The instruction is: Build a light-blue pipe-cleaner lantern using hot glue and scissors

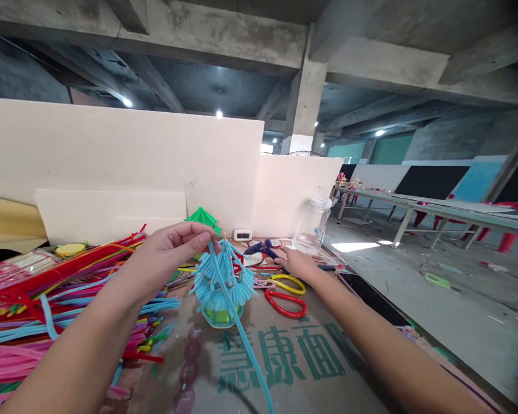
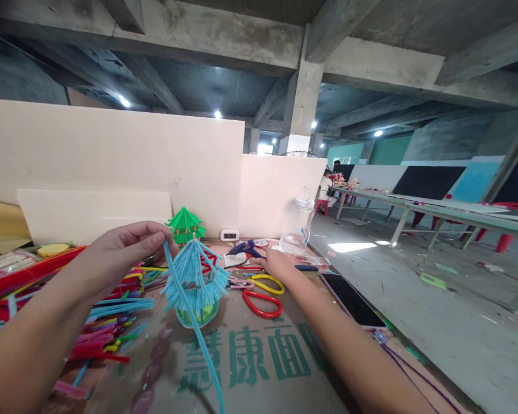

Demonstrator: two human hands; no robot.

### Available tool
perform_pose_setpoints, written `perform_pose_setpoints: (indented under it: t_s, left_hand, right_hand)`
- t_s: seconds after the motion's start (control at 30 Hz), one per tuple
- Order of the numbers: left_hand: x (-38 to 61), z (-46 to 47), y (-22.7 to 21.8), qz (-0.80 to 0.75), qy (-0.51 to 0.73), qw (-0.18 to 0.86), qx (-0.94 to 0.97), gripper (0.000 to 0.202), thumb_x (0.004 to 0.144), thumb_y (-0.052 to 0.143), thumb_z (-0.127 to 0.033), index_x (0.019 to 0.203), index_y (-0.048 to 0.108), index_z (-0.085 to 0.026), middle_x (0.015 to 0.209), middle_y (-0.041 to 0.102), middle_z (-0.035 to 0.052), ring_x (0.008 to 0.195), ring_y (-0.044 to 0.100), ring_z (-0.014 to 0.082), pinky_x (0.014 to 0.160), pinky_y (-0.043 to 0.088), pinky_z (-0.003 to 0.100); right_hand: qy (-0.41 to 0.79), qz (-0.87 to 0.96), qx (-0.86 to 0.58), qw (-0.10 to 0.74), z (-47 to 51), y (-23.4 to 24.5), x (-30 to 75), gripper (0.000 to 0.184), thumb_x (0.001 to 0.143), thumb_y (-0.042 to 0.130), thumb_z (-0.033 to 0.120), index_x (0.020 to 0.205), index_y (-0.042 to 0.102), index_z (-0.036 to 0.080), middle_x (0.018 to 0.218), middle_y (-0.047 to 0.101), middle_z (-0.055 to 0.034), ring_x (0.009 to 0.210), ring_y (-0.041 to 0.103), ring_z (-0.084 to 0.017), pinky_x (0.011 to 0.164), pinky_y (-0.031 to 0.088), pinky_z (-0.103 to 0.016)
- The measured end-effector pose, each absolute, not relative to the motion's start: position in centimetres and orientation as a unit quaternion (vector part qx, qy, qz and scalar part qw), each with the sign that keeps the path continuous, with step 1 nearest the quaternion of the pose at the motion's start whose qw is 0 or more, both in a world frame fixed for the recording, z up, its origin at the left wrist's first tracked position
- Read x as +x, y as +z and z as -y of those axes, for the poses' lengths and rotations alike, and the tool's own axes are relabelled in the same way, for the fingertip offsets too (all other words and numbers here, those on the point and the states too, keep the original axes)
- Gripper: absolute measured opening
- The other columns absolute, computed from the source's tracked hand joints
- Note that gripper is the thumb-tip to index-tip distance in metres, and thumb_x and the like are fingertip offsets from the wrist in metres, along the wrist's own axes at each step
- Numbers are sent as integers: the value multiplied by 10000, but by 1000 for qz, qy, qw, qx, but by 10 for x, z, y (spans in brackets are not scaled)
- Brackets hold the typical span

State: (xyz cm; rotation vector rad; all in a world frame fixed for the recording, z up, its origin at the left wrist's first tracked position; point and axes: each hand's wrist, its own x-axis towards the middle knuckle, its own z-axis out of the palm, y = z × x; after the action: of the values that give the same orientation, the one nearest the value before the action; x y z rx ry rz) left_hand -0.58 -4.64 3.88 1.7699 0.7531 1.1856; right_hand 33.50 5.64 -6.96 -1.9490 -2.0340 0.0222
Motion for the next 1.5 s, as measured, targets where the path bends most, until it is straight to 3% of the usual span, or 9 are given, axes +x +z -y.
perform_pose_setpoints:
  t_s: [0.23,0.77,0.87,0.9,0.97,1.07,1.17,1.37,1.5]
  left_hand:
    - [-14,42,39,-309,491,442,684,194,843,678,-413,888,691,-225,839,737,8,759,675,143,729,531,260]
    - [-13,38,35,-301,494,435,690,187,819,707,-415,879,715,-238,745,701,-34,686,634,92,668,502,190]
    - [-12,39,35,-293,490,426,702,189,825,699,-417,865,721,-234,702,679,-40,647,603,76,627,475,174]
    - [-11,39,35,-292,487,422,706,193,826,697,-421,864,722,-233,696,675,-41,640,596,74,619,469,173]
    - [-10,39,35,-297,483,414,712,206,820,698,-427,862,720,-227,696,673,-39,631,585,75,613,463,178]
    - [-7,40,34,-312,476,400,718,233,810,702,-433,875,715,-210,736,687,-22,653,594,92,630,471,203]
    - [-3,42,33,-329,478,369,726,276,816,684,-452,908,711,-194,817,708,13,737,628,136,688,494,254]
    - [9,48,31,-322,529,343,706,291,825,659,-463,932,700,-195,878,712,26,794,641,168,716,503,291]
    - [15,47,29,-317,556,292,711,242,843,644,-425,901,705,-198,876,715,16,813,637,164,742,496,288]
  right_hand:
    - [93,718,-668,172,-107,-95,331,342,945,569,344,1231,572,157,1227,598,-92,1045,617,-219,886,530,-437]
    - [44,707,-697,111,-102,-84,333,328,943,573,343,1214,577,159,1202,606,-87,1017,623,-205,864,539,-418]
    - [17,699,-707,100,-74,-70,326,282,935,582,338,1129,622,137,1111,648,-96,980,636,-208,862,524,-411]
    - [3,699,-707,106,-61,-64,323,236,928,586,294,1049,659,106,1056,669,-146,986,639,-246,871,500,-412]
    - [-26,710,-692,128,-32,-48,313,223,944,531,252,953,693,99,1011,687,-194,1026,630,-299,892,452,-409]
    - [-42,743,-640,191,17,-22,288,357,1001,379,384,1030,676,188,1028,703,-108,983,637,-251,846,449,-354]
    - [112,810,-474,326,59,0,254,446,1003,339,419,820,663,174,803,697,-55,757,642,-172,702,469,-276]
    - [181,810,-426,360,82,4,209,206,911,538,341,817,660,204,736,658,-10,661,586,-140,591,427,-249]
    - [333,749,-385,424,76,-6,203,180,896,562,366,856,602,195,725,662,-7,614,571,-123,575,441,-242]
